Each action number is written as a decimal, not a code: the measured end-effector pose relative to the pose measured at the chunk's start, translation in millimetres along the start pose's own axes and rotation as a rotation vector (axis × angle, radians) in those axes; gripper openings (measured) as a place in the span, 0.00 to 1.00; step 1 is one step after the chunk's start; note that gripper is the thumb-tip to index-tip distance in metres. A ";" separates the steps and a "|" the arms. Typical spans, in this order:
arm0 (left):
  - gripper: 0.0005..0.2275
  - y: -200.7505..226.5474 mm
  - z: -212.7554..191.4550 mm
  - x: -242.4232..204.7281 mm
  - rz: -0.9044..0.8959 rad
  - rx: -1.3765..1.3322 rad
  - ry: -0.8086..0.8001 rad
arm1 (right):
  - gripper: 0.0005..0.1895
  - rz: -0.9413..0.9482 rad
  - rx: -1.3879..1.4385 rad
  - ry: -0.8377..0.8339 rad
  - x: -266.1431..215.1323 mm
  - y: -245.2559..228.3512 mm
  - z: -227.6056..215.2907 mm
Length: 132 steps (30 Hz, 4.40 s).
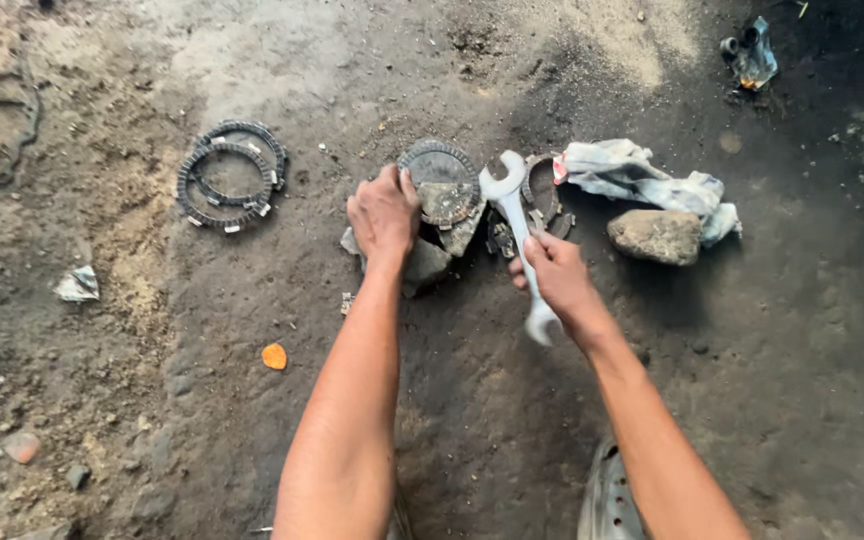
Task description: The person uses a wrench to pry and disassemble a mechanical component on a dirt floor, handling various metal plates and gears.
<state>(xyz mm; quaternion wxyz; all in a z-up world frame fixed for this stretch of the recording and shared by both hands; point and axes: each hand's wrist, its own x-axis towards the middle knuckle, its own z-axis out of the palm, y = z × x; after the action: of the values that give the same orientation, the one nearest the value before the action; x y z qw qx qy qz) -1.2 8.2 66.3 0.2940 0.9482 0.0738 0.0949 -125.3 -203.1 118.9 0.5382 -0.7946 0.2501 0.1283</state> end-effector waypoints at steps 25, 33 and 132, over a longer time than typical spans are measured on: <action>0.32 -12.8 -9.1 7.2 -0.090 -0.090 -0.235 | 0.21 -0.459 -0.281 0.108 -29.0 4.4 13.6; 0.25 -18.8 -4.4 5.1 -0.049 -0.125 -0.256 | 0.30 -0.219 -0.683 0.135 -37.5 2.8 19.8; 0.14 -17.8 35.3 -8.3 0.109 0.245 0.058 | 0.21 -0.388 -0.715 0.103 -0.8 -40.0 -8.7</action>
<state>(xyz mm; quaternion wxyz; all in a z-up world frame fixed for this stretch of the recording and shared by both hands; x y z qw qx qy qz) -2.9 2.0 26.4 0.1680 0.9765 0.0416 0.1286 -105.1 -199.0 154.2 0.2291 -0.9694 0.0618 0.0634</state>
